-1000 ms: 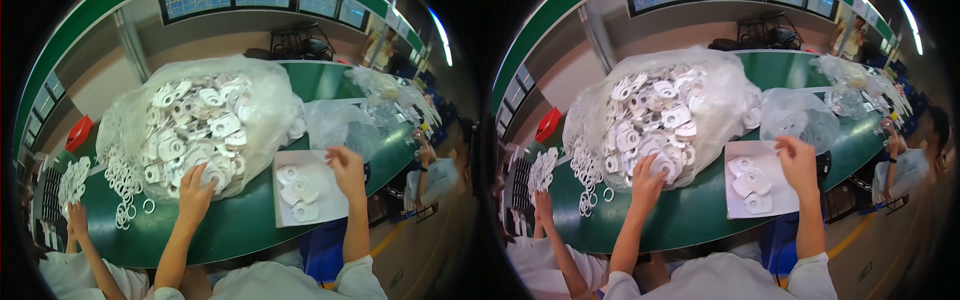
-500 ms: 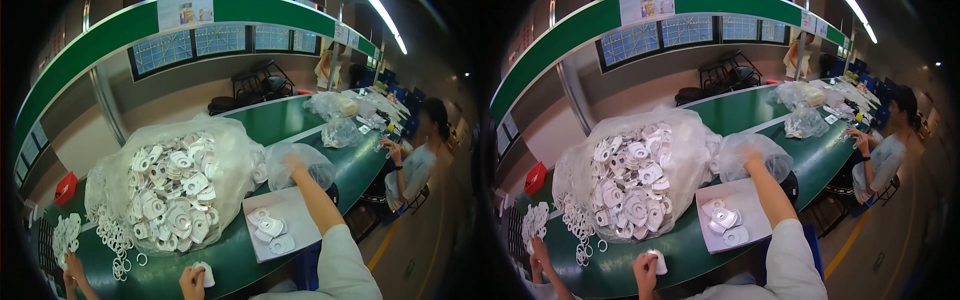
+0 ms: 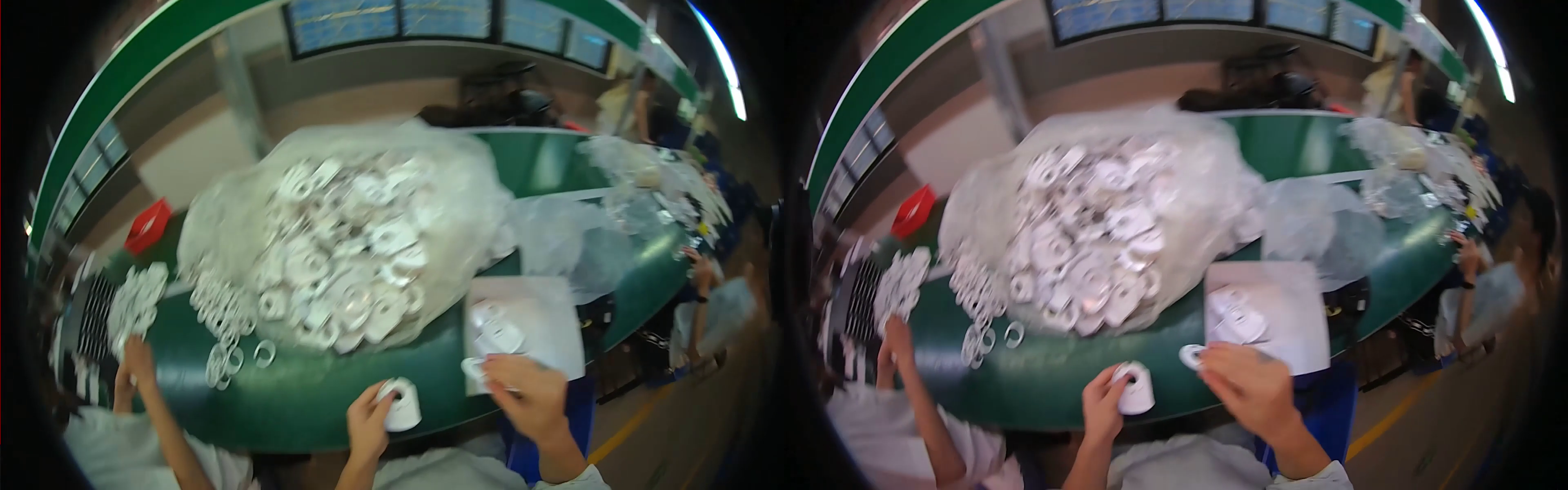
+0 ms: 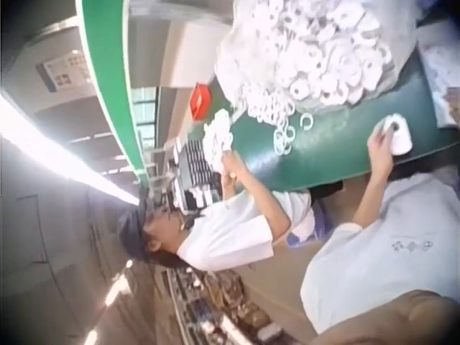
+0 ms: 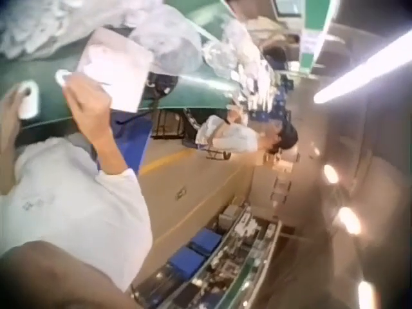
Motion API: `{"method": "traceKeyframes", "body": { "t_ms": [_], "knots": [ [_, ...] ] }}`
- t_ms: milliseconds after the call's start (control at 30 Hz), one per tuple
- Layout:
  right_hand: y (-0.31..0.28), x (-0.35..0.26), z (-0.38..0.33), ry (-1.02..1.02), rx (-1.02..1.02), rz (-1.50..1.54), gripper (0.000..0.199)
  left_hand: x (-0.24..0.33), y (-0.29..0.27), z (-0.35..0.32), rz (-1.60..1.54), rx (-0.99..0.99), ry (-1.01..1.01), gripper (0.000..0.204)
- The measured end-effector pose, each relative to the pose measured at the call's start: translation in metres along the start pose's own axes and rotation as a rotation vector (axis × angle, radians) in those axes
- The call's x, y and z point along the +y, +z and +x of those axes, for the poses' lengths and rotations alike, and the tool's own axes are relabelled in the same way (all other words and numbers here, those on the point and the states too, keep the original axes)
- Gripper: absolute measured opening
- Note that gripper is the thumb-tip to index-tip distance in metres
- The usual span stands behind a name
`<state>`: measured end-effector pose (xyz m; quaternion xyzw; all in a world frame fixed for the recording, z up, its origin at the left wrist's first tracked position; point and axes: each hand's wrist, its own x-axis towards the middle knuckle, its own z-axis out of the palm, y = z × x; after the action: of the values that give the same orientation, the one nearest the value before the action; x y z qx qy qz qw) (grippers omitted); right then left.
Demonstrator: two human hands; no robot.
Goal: Assembling small white plastic components by fitting rings and other pieces together at a manufacturing workbench.
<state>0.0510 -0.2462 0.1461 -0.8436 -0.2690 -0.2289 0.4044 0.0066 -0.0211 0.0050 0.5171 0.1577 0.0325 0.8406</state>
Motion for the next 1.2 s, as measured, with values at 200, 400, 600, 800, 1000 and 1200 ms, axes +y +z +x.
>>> {"method": "traceKeyframes", "body": {
  "t_ms": [200, 400, 600, 800, 1000, 1200],
  "knots": [
    [0.101, 0.009, -0.034, -0.153, -0.273, 0.059, 0.027, 0.02, 0.018, -0.009, -0.297, 0.002, -0.003, 0.03],
    [0.113, 0.001, -0.042, -0.159, -0.423, 0.033, 0.042, 0.008, 0.003, -0.013, -0.225, 0.061, 0.054, 0.03],
    [0.125, -0.002, -0.046, -0.194, -0.533, 0.154, 0.046, 0.0, -0.008, -0.017, -0.185, 0.13, 0.126, 0.03],
    [0.181, 0.01, -0.076, 0.739, -0.361, 1.133, 0.036, 0.008, -0.01, -0.017, 0.006, 0.076, 0.177, 0.031],
    [0.183, 0.002, -0.077, 0.714, -0.405, 1.089, 0.02, 0.035, -0.023, -0.027, 0.55, 0.206, 0.387, 0.028],
    [0.182, -0.014, -0.067, 0.756, -0.502, 1.184, 0.022, 0.046, -0.065, -0.015, 0.84, 0.268, 0.523, 0.016]
  ]
}}
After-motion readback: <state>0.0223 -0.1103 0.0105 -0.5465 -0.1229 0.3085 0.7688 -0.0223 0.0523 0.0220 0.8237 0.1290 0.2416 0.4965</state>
